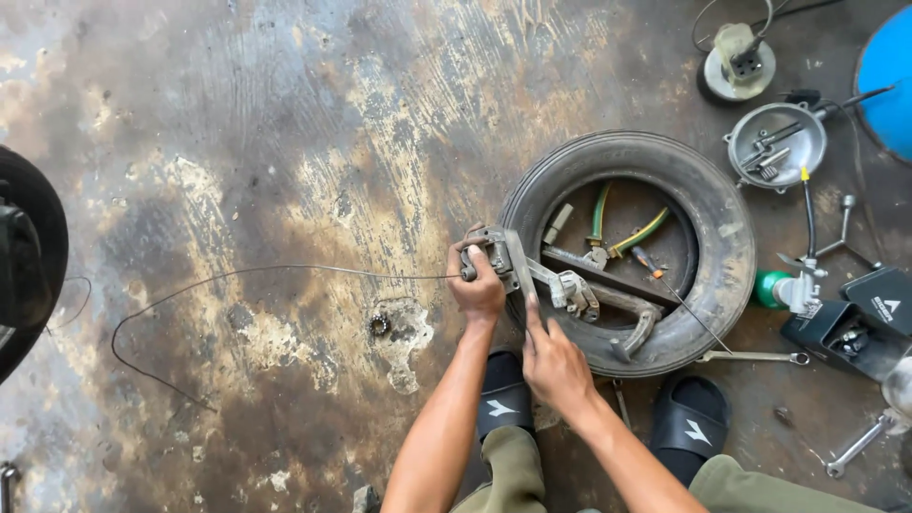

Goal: The person sits on the workshop floor and files a metal bracket-like component, holding the part steady with one hand while moving a flat file across its edges with the other. The part rests on a tire as a work surface, and the person repositions it to file different sides.

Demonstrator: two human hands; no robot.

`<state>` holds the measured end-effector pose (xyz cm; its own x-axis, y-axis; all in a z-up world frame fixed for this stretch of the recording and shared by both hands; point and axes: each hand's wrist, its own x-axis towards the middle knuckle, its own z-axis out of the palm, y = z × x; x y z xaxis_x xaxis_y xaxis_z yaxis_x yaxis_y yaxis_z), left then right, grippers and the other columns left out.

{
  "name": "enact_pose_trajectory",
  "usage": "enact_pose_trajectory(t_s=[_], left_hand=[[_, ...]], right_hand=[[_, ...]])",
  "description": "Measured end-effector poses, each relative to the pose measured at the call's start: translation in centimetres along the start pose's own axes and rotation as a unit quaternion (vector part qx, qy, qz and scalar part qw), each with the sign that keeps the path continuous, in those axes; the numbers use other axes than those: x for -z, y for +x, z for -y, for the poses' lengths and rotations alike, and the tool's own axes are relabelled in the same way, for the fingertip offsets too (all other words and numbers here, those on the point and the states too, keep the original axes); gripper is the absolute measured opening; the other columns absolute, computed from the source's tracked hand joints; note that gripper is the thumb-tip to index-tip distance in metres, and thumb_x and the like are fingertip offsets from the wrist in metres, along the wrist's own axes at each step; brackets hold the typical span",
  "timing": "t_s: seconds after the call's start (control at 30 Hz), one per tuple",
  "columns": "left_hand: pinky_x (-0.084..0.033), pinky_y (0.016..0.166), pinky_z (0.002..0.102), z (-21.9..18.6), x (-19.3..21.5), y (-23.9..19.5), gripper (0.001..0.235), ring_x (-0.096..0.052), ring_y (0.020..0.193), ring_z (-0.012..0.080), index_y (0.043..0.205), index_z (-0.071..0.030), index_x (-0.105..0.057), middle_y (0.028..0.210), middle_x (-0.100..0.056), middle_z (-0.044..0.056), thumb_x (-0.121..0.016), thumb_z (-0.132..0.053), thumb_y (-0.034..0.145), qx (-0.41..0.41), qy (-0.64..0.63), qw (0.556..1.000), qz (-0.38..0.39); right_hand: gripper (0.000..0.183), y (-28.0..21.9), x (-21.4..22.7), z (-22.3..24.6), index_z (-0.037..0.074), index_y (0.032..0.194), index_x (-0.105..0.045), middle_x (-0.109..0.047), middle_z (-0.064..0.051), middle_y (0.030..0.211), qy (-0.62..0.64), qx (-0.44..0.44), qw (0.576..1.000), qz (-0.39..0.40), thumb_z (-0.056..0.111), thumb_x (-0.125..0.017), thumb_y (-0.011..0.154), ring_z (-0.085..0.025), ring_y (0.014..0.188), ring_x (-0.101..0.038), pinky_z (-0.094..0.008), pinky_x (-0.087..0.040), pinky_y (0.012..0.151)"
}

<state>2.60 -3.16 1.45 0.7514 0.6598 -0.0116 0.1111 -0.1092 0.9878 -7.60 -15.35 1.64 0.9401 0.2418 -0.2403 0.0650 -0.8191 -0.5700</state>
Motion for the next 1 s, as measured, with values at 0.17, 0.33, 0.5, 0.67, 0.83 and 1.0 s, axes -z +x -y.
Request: enact_pose_trajectory(t_s=[0.17,0.33,0.5,0.67,0.83,1.0], left_hand=[[-0.055,0.090,0.044,0.2,0.3,-0.4,0.019,-0.072,0.104,0.0362,0.093,-0.012,-0.069,0.102,-0.077,0.020,-0.050,-0.013,0.098,-0.002,0.001,1.000,0.004],[-0.056,0.089,0.041,-0.2,0.4,-0.1,0.019,-0.074,0.101,0.0317,0.093,-0.012,-0.069,0.097,-0.077,0.019,-0.050,-0.013,0.097,-0.010,-0.015,1.000,-0.003],[-0.058,0.079,0.030,1.6,1.1,-0.1,0.019,-0.070,0.088,0.0204,0.103,-0.006,-0.064,0.114,-0.075,0.012,-0.045,-0.006,0.096,-0.014,-0.019,0.998,0.066],[-0.056,0.071,0.026,0.8,1.2,-0.2,0.020,-0.068,0.079,0.0156,0.102,-0.004,-0.064,0.122,-0.075,0.010,-0.045,-0.004,0.095,-0.010,-0.028,0.997,0.065],[-0.061,0.071,0.027,1.3,1.2,-0.6,0.022,-0.073,0.082,0.0179,0.107,-0.003,-0.065,0.119,-0.075,0.012,-0.045,-0.004,0.096,-0.013,-0.016,0.997,0.077],[-0.055,0.102,0.040,2.0,1.2,-0.1,0.018,-0.068,0.120,0.0290,0.101,-0.008,-0.063,0.125,-0.071,0.014,-0.045,-0.010,0.100,-0.014,-0.014,0.996,0.081]], right_hand=[[0.064,-1.3,-1.1,-0.9,0.015,0.160,-0.035,-0.064,-0.028,0.103,-0.024,-0.002,1.000,0.010,0.023,-0.044,0.097,-0.056,0.075,-0.068,-0.062,-0.058,0.055],[0.064,-0.6,-0.1,0.0,0.015,0.161,-0.035,-0.064,-0.031,0.109,-0.014,0.002,1.000,-0.004,0.021,-0.043,0.098,-0.056,0.078,-0.070,-0.059,-0.060,0.058],[0.073,-1.2,0.1,-0.2,0.010,0.160,-0.033,-0.064,-0.025,0.085,-0.016,-0.020,1.000,0.018,0.017,-0.056,0.092,-0.043,0.055,-0.062,-0.054,-0.052,0.054],[0.068,-1.9,0.3,0.9,0.009,0.158,-0.037,-0.065,-0.025,0.088,-0.016,-0.019,1.000,-0.010,0.015,-0.056,0.093,-0.042,0.052,-0.063,-0.053,-0.054,0.049],[0.071,-1.3,-0.6,0.1,0.011,0.160,-0.033,-0.065,-0.022,0.085,-0.034,-0.028,0.999,-0.004,0.016,-0.057,0.093,-0.037,0.048,-0.062,-0.050,-0.053,0.045],[0.069,-1.6,0.3,0.5,0.008,0.158,-0.038,-0.062,-0.019,0.077,-0.017,0.001,1.000,-0.027,0.013,-0.058,0.092,-0.034,0.050,-0.058,-0.048,-0.050,0.047]])
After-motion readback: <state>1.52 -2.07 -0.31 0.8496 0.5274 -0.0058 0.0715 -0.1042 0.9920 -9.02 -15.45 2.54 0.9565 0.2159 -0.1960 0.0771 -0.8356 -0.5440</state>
